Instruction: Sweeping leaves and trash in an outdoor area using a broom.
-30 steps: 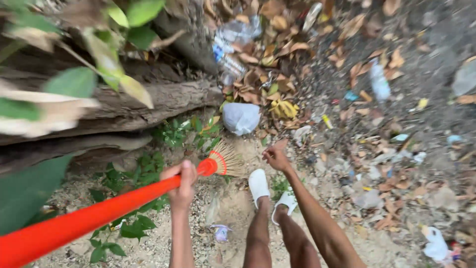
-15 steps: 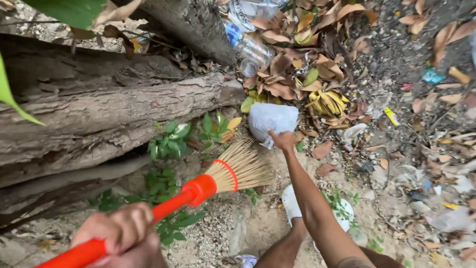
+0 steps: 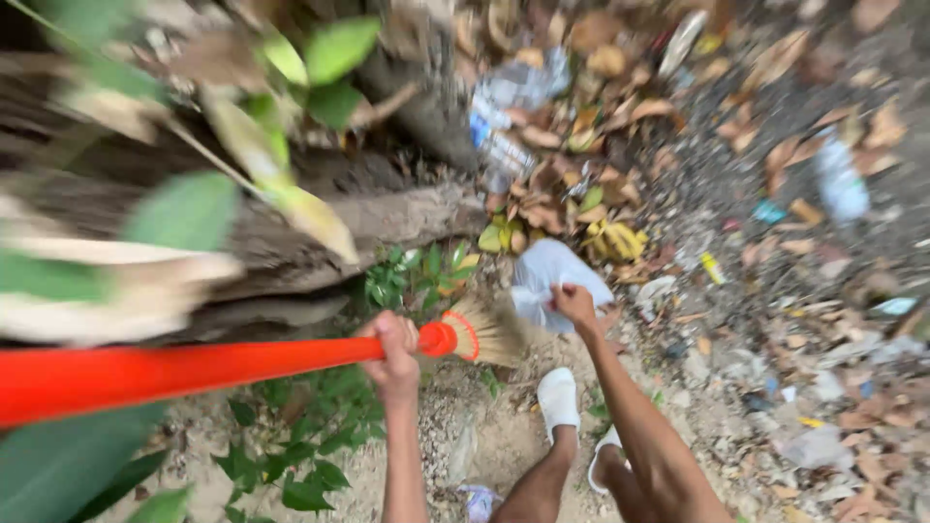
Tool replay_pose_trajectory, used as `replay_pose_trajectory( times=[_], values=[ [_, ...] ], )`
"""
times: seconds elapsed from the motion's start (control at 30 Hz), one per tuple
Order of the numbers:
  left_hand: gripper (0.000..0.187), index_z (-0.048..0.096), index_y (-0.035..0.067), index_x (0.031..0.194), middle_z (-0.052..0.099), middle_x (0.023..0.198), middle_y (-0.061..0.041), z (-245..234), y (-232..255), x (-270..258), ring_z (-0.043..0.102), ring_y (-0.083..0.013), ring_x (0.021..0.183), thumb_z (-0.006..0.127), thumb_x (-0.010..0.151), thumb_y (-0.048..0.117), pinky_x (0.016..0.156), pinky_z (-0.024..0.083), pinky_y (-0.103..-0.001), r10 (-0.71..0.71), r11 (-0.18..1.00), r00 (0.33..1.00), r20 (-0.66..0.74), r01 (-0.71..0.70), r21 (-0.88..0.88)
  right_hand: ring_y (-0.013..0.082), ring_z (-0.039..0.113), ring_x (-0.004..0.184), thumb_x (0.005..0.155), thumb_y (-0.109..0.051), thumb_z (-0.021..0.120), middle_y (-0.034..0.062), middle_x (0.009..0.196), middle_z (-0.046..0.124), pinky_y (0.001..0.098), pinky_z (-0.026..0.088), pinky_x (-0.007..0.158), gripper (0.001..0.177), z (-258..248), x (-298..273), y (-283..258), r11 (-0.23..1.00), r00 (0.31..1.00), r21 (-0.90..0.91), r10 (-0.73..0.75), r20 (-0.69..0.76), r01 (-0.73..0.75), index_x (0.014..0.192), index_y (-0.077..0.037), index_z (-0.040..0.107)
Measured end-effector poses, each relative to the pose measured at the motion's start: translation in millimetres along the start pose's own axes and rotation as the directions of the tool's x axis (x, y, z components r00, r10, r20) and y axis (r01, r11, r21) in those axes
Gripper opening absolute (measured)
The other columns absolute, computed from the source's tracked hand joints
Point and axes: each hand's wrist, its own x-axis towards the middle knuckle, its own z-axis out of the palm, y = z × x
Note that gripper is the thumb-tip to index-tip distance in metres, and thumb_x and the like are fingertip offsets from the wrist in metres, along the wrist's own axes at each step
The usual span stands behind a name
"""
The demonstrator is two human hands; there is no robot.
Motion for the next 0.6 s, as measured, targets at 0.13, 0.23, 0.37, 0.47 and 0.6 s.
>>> replay_pose_trajectory(
  times=[0.13,0.23,0.37,0.47,0.6],
  values=[
    [0.050,0.035,0.011,0.066,0.035,0.057,0.007,7.3,-13.5,-11.8,0.030,-0.0067,0.050,0.054,0.109,0.029,0.047,0.025,-0.030,-0.175,0.979,0.980,-0.097,0.184,0.093,0.0106,0.066,0.062,0.095,-0.034,0.067,0.0071,0.069,0.076,0.0315,0.053,0.060,0.038,-76.8,-103.1,-28.6,0.990,0.993,-0.133,0.027,-0.115,-0.042,0.079,-0.001,0.076],
    [0.053,0.038,0.012,0.062,0.037,0.057,0.007,34.1,-1.5,-10.2,0.034,-0.0060,0.051,0.058,0.107,0.030,0.048,0.027,-0.030,-0.274,0.912,0.952,-0.137,0.302,0.278,0.0130,0.068,0.063,0.097,-0.028,0.067,0.0101,0.073,0.078,0.0317,0.054,0.060,0.034,-120.3,-175.3,-105.4,1.000,0.994,0.010,0.006,-0.113,-0.005,0.082,0.002,0.075],
    [0.046,0.048,0.008,0.062,0.045,0.057,0.007,93.8,71.8,-14.4,0.042,-0.0053,0.053,0.073,0.095,0.029,0.050,0.033,-0.031,-0.249,0.894,0.959,0.137,0.173,0.414,0.0169,0.072,0.064,0.099,-0.024,0.065,0.0127,0.078,0.077,0.0325,0.059,0.063,0.031,-162.8,-277.5,-222.1,0.981,0.996,0.193,-0.003,-0.089,0.020,0.087,0.003,0.072],
    [0.047,0.049,0.004,0.064,0.040,0.056,0.004,161.1,153.3,2.8,0.038,-0.0071,0.053,0.075,0.095,0.029,0.050,0.029,-0.033,-0.134,0.877,0.955,0.265,-0.010,0.481,0.0163,0.072,0.066,0.100,-0.025,0.064,0.0131,0.080,0.076,0.0319,0.058,0.065,0.030,-187.5,-321.6,-278.6,0.983,0.994,0.178,-0.020,-0.105,0.039,0.090,0.003,0.072],
    [0.045,0.054,0.003,0.065,0.041,0.054,0.001,208.5,165.9,-2.3,0.039,-0.0070,0.052,0.072,0.097,0.030,0.050,0.030,-0.033,-0.074,0.905,0.908,0.413,-0.113,0.410,0.0159,0.071,0.066,0.100,-0.025,0.064,0.0128,0.081,0.076,0.0313,0.058,0.065,0.029,-214.1,-340.3,-286.5,0.984,0.986,0.156,-0.060,-0.154,0.084,0.091,0.002,0.072]
  ],
)
